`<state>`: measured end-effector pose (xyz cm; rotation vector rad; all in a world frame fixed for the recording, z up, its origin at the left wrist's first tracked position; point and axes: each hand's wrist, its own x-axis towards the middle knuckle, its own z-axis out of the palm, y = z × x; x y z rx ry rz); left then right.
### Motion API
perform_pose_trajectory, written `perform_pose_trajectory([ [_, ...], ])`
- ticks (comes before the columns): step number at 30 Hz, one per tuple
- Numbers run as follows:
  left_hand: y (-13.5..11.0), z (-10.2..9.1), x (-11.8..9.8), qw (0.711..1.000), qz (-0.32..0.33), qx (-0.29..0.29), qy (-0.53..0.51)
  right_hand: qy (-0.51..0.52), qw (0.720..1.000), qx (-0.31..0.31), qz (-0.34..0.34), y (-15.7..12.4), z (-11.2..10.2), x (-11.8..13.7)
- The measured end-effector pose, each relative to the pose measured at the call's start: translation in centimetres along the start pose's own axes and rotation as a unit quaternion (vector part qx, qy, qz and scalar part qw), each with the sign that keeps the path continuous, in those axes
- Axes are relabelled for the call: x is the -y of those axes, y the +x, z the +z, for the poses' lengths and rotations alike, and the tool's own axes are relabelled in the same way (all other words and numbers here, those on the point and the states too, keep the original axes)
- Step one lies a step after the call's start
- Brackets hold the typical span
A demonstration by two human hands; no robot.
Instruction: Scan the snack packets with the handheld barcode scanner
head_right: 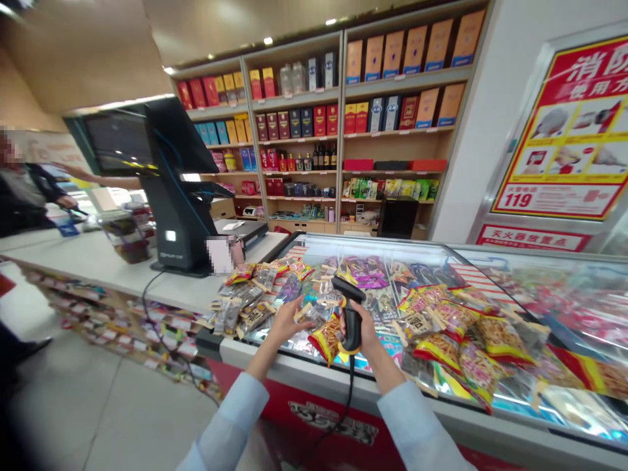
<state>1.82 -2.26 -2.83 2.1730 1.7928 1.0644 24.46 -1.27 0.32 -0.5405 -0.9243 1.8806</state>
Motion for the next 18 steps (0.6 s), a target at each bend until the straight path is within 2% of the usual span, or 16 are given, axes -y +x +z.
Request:
perform_pose_trajectory([
  [4,0.6,-0.4,0.7,0.99,-0.03,0.023,-0.136,-0.019,1.0,0.006,0.003,0.0,0.3,-0.2],
  [6,0.9,-0.8,0.8,0.98,-0.037,0.01,-0.197,-0.017,1.0,0.003,0.011,0.0,0.4,-0.2],
  [11,1.7,-1.3,1.2,0.935,-0.086,-0.153,-0.307,-0.015,1.0,0.0,0.016,-0.2,0.4,0.0],
  [14,1.6,-1.4,1.2,0.921,-0.105,-0.194,-0.321,-0.017,1.0,0.0,0.017,-0.4,0.4,0.1],
  [18,1.0,-1.9,0.6,0.924,-0.095,-0.239,-0.282,-0.021,0.999,0.016,0.022,-0.4,0.3,0.1],
])
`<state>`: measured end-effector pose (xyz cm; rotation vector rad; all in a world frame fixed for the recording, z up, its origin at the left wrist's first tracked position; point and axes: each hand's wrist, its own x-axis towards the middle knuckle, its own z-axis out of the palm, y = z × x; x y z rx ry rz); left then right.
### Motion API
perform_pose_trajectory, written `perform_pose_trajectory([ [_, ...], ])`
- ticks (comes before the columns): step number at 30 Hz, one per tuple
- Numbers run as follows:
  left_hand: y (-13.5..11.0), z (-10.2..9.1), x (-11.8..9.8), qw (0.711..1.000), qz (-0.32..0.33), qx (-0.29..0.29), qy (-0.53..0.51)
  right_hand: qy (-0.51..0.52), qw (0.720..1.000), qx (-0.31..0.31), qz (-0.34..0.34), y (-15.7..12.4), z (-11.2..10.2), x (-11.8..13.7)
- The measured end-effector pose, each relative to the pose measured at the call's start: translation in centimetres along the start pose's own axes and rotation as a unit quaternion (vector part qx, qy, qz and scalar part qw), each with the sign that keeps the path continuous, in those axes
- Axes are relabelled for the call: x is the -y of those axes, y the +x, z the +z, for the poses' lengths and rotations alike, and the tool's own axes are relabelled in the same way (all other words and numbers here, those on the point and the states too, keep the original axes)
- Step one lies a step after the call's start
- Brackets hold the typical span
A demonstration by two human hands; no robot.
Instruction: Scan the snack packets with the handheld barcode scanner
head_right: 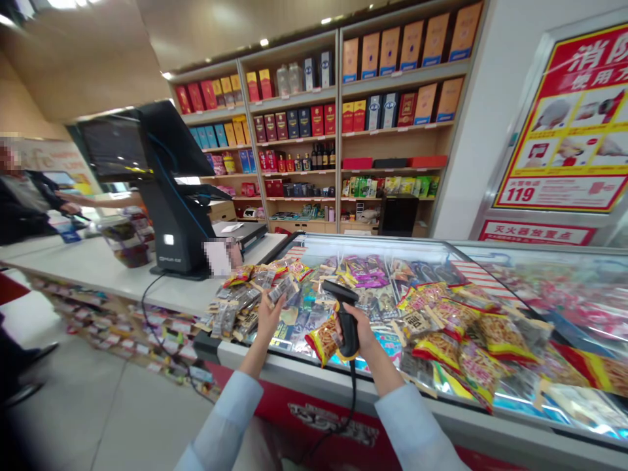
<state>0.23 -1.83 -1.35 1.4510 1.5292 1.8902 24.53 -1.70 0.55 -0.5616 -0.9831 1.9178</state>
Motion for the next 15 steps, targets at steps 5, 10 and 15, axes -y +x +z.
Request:
perform_pose_trajectory([
  [5,-0.5,-0.3,-0.9,0.999,0.006,-0.022,0.044,-0.006,0.999,0.035,0.014,-0.1,-0.2,0.1],
  [10,-0.7,-0.2,-1.4,0.995,0.048,-0.015,0.084,-0.013,0.998,0.056,-0.003,-0.4,0.1,0.4],
  [15,-0.7,-0.2,-1.8,0.992,0.056,-0.02,0.112,-0.019,0.999,0.05,-0.008,-0.4,0.2,0.3],
])
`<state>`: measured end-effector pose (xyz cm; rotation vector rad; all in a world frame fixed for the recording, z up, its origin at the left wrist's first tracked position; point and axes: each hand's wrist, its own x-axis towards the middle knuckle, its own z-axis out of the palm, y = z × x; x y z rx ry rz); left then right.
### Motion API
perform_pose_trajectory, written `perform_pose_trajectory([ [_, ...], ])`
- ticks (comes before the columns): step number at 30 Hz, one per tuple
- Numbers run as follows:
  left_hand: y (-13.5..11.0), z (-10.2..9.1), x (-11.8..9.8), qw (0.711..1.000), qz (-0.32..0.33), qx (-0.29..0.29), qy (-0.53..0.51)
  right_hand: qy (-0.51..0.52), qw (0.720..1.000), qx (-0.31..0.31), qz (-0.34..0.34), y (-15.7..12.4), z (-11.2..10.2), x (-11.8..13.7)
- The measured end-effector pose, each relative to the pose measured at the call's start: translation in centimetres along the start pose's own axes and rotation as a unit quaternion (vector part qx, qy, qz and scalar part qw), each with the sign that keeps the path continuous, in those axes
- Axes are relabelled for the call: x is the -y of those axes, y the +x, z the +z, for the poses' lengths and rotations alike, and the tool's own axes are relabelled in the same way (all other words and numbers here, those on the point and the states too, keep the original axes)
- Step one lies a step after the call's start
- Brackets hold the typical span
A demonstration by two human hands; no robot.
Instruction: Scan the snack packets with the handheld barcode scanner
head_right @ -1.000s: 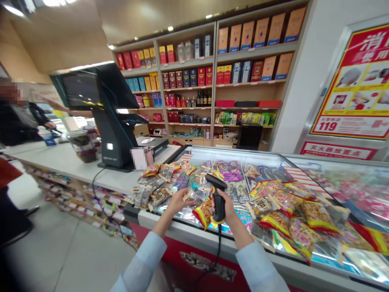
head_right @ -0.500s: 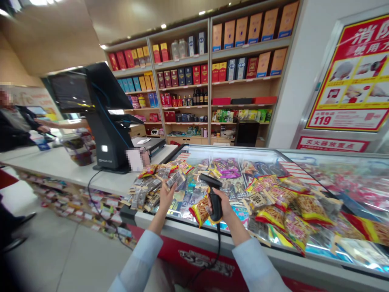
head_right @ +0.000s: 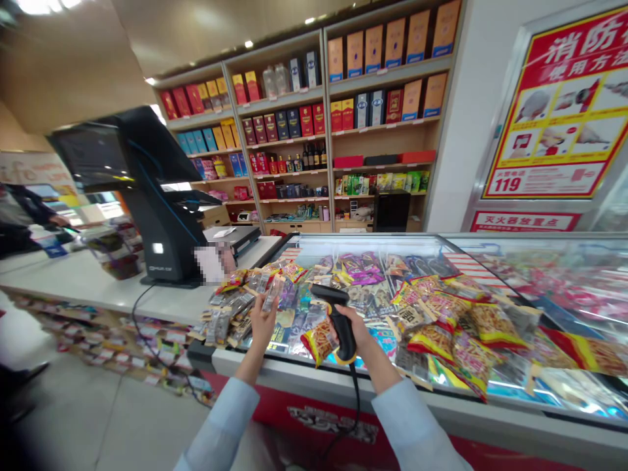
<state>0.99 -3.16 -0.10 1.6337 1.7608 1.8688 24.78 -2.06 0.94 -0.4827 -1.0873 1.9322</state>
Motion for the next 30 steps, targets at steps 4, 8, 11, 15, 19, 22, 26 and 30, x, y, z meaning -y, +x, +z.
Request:
perform_pose_trajectory([
  [4,0.0,0.1,0.3,1.0,-0.01,0.01,0.0,-0.007,1.0,-0.006,0.0,0.0,0.0,-0.1],
  [8,0.0,0.3,0.6,1.0,-0.013,0.02,-0.005,-0.005,1.0,-0.003,0.007,0.0,0.0,-0.1],
  [11,0.2,0.3,0.8,0.999,-0.009,0.033,-0.002,0.013,1.0,-0.005,-0.001,0.2,0.3,-0.1],
  [15,0.3,0.2,0.9,0.999,0.002,0.034,0.029,0.041,0.999,-0.018,-0.016,-0.1,0.3,0.6],
  [19,-0.5,1.2,-1.4,1.0,-0.01,-0.001,0.024,0.028,0.997,-0.053,-0.038,-2.4,-0.6,2.9],
  [22,-2.3,3.4,-5.6,1.0,-0.016,0.017,-0.016,0.024,0.992,-0.092,-0.086,-5.3,-2.2,5.3],
  [26,-5.3,8.8,-11.8,0.987,0.026,0.145,-0.062,0.003,0.978,-0.154,-0.139,-9.7,-5.0,8.6],
  [30,-8.0,15.3,-15.4,0.97,0.045,0.213,-0.105,-0.016,0.964,-0.211,-0.162,-13.8,-8.0,11.3],
])
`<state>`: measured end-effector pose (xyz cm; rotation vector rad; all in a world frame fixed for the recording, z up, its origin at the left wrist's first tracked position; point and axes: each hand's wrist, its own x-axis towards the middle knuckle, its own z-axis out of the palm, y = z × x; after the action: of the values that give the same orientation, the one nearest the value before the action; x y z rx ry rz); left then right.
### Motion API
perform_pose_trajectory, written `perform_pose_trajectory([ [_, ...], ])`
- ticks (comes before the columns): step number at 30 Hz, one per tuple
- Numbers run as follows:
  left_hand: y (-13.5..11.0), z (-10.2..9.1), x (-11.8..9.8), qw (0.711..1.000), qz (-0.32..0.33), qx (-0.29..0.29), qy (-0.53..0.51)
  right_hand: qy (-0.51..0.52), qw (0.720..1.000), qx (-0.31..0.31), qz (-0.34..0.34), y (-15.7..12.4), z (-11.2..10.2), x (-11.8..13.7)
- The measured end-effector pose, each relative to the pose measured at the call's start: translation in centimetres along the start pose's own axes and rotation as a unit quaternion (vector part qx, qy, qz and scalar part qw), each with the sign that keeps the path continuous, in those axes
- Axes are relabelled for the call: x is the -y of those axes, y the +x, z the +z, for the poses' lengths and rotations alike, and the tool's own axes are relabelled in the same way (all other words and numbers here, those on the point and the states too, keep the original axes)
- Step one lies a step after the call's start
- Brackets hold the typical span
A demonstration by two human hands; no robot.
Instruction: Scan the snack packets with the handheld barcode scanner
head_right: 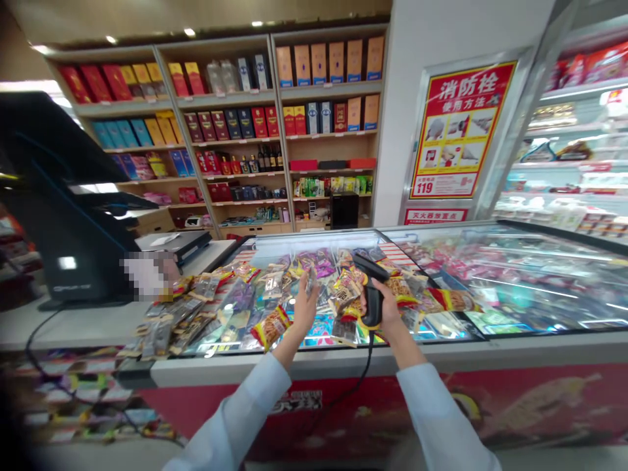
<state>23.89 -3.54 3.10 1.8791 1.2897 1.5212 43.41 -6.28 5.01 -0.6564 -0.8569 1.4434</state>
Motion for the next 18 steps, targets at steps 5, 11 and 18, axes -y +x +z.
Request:
perform_pose_trajectory([
  [5,-0.5,6.2,-0.2,0.996,-0.041,0.075,0.01,-0.001,0.996,-0.072,-0.052,-1.1,-4.8,2.3],
  [11,-1.8,7.9,0.1,0.985,0.008,0.15,0.084,-0.021,0.989,-0.125,-0.076,-1.1,-9.8,1.9],
  [18,-2.1,9.3,0.1,0.976,0.045,0.174,0.123,-0.008,0.988,-0.134,-0.074,-0.7,-11.6,1.3],
])
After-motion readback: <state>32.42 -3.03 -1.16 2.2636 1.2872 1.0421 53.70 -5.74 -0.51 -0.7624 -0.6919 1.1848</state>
